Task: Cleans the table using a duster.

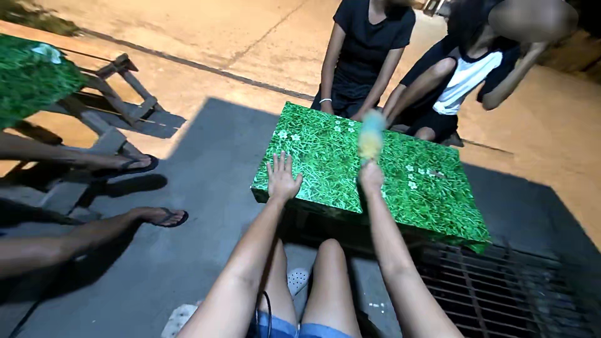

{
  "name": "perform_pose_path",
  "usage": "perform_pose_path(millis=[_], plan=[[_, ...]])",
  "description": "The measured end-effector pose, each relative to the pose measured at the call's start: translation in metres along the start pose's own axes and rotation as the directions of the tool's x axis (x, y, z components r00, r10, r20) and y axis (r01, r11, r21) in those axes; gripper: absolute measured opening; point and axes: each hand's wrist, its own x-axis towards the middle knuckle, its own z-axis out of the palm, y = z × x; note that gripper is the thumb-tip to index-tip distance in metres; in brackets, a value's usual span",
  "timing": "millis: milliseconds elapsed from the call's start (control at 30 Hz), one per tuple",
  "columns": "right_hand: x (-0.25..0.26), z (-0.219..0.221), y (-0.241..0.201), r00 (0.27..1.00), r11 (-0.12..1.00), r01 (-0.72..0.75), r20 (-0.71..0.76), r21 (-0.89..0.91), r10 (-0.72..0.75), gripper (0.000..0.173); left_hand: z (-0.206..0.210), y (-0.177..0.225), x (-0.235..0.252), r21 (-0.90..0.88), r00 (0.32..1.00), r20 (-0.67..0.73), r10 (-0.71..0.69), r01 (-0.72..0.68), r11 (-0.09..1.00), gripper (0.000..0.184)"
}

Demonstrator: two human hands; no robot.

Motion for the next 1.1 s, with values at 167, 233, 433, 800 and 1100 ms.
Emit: perform_pose_path(millis=[167,233,433,800,1100], plan=[[-0.066,0.039,-0.124,0.856,0.879,0.476,0.250,-0.036,-0.453,0.039,0.011,-0.007,-0.004,-0.041,0.976,-0.215,0.041,-0.051,0.998,0.076],[-0.068,0.039,-0.134,0.800,0.825,0.563,0.279,-0.043,-0.532,0.038,0.011,-0.006,-0.007,-0.059,0.964,-0.259,0.056,-0.074,0.996,0.071],[-0.005,0.010,-0.051,0.949,0.954,0.300,0.116,-0.029,-0.295,0.040,0.017,-0.010,-0.004,-0.058,0.953,-0.293,0.077,-0.098,0.994,0.077],[-0.113,0.009,0.015,0.972,0.979,0.200,0.134,-0.049,-0.192,0.041,0.017,-0.010,-0.004,-0.099,0.948,-0.303,0.100,-0.135,0.986,0.083],[-0.194,-0.027,0.166,0.998,0.998,-0.009,0.057,0.069,0.005,0.040,0.011,-0.009,-0.009,-0.106,0.950,-0.284,0.128,-0.163,0.981,0.083]])
